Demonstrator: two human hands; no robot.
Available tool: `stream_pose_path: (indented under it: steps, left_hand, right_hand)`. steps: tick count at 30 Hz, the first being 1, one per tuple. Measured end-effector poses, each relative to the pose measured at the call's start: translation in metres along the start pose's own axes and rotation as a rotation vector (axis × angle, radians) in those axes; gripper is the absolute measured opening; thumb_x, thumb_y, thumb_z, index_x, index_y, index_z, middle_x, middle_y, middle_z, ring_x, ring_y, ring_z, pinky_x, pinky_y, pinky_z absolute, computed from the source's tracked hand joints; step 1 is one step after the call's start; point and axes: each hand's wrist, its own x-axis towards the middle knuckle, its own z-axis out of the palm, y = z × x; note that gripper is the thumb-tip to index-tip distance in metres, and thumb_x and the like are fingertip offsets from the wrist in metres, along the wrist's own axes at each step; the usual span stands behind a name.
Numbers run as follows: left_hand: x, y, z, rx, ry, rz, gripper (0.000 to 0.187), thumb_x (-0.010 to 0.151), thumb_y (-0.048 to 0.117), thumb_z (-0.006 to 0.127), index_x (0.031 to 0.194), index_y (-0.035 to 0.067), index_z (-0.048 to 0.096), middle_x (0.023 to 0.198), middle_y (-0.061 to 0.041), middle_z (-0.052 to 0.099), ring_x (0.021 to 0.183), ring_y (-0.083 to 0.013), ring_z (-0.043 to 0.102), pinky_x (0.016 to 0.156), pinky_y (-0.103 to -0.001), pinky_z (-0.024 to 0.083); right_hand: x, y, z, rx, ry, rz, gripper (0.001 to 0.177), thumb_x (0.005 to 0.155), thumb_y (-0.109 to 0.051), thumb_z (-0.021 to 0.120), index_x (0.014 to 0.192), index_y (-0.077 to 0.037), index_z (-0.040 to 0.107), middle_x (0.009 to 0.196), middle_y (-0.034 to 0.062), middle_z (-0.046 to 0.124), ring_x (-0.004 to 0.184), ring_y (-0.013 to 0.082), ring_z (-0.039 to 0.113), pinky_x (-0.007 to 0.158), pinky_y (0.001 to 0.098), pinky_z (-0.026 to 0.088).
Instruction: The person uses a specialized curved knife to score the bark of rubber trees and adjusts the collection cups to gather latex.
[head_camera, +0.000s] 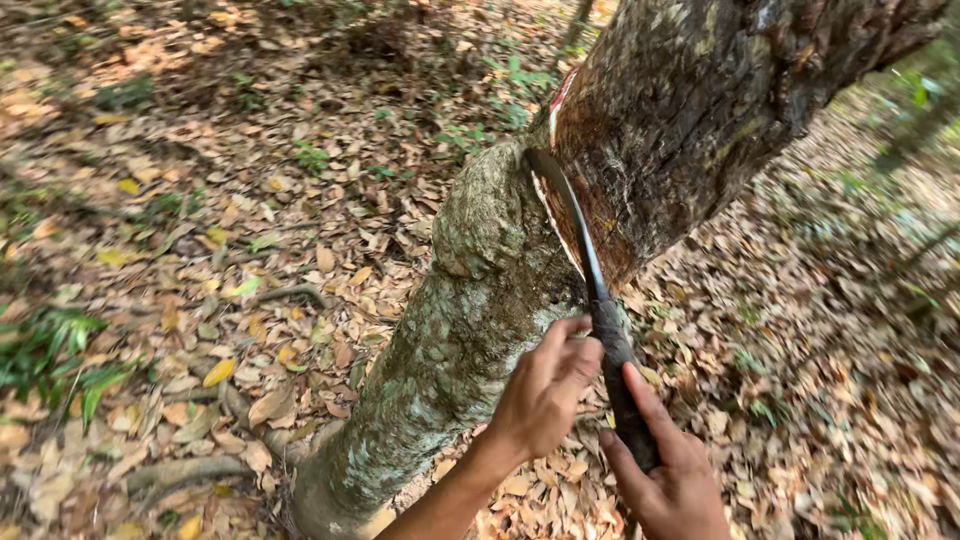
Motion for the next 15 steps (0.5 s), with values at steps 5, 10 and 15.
stream_pose_path:
  steps: [5,10,15]
  left_hand:
    - [0.016,0.024,0.046,-0.061,0.09,0.168,0.067,0.091,0.052,0.065,0.12,-0.006,0.045,0.091,-0.019,0.07,0.066,-0.0263,0.067,0.06,-0.041,0.065]
    - [0.033,0.024,0.071,-0.062,0.327,0.25,0.048,0.086,0.033,0.065,0.113,0.006,0.037,0.079,-0.005,0.062,0.059,-0.0115,0.06,0.05,-0.029,0.056]
    - [0.049,0.022,0.086,0.015,0.498,0.204,0.034,0.082,0.018,0.061,0.105,0.006,0.039,0.071,0.002,0.045,0.053,-0.0121,0.047,0.04,-0.03,0.042]
  right_hand:
    - [0.027,0.028,-0.013,-0.246,-0.026,-0.267,0.042,0.08,-0.017,0.076,0.119,-0.007,0.063,0.06,0.0074,0.073,0.051,0.0144,0.068,0.049,0.0284,0.055]
    - [0.039,0.016,-0.031,-0.237,-0.027,-0.446,0.05,0.081,-0.008,0.066,0.13,-0.001,0.062,0.056,0.0158,0.067,0.042,0.0211,0.065,0.047,0.0359,0.05]
    - [0.052,0.002,-0.046,-0.227,-0.187,-0.417,0.05,0.086,-0.006,0.06,0.135,0.002,0.053,0.054,0.0148,0.068,0.038,0.0218,0.063,0.038,0.0357,0.048]
